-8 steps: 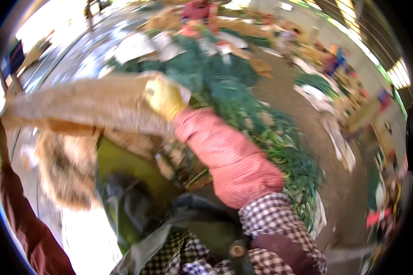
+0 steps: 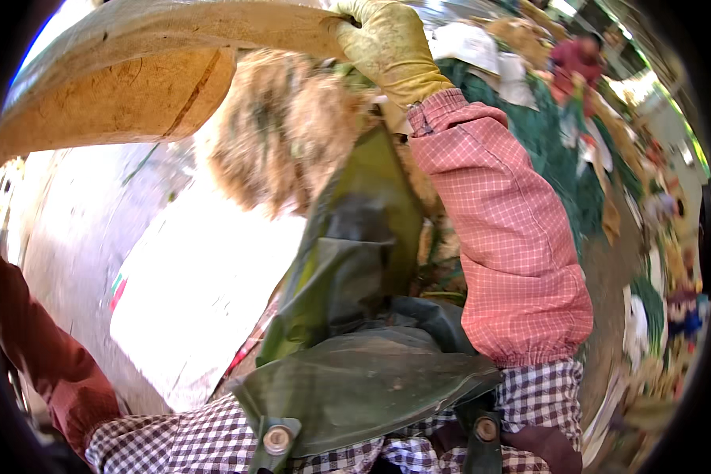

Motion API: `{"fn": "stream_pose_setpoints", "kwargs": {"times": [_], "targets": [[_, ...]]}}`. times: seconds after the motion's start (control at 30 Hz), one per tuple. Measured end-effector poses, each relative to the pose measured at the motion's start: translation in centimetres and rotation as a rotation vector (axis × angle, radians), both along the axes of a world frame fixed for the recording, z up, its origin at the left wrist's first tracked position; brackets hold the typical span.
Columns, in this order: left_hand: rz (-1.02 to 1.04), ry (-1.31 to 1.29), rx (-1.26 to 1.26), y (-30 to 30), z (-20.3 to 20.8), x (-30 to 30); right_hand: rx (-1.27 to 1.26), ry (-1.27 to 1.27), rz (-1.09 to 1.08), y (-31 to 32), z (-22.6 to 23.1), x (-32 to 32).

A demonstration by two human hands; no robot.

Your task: The person sorts and cleans green onions by hand, removing dry outer layers and roots while seated on the floor of an agricultural processing area.

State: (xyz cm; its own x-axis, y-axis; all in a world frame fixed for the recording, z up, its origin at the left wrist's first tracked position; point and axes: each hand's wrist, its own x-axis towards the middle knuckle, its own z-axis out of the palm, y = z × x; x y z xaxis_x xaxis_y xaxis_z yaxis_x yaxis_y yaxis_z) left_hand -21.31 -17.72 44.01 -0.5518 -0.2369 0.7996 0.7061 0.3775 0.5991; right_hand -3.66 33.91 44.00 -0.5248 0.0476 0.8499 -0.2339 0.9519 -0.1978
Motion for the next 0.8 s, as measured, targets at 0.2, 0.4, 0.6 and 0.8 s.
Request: {"fn": "stream_pose_setpoints", "kwargs": {"times": [0.2,0.4,0.6,0.8], "targets": [[0.881,0.023,-1.008,-14.6,-8.9,10.0,-0.114,-0.478,0.199,-11.7,-9.7,-8.8],[0.488,-0.382,-1.125,-12.5,-26.5,17.7,0.097,-1.07,0.147,-12.3,-17.6,-6.8],[0.145,-0.962,-1.495,-14.5,-38.5,17.9,-0.27,-0.889,-0.051,-1.3,-13.4,-4.7],[-0.052,-1.462,-2.01,-15.1,-40.9,18.2,-0.471,-0.865,-0.281,10.6,-12.5,4.8]]}}
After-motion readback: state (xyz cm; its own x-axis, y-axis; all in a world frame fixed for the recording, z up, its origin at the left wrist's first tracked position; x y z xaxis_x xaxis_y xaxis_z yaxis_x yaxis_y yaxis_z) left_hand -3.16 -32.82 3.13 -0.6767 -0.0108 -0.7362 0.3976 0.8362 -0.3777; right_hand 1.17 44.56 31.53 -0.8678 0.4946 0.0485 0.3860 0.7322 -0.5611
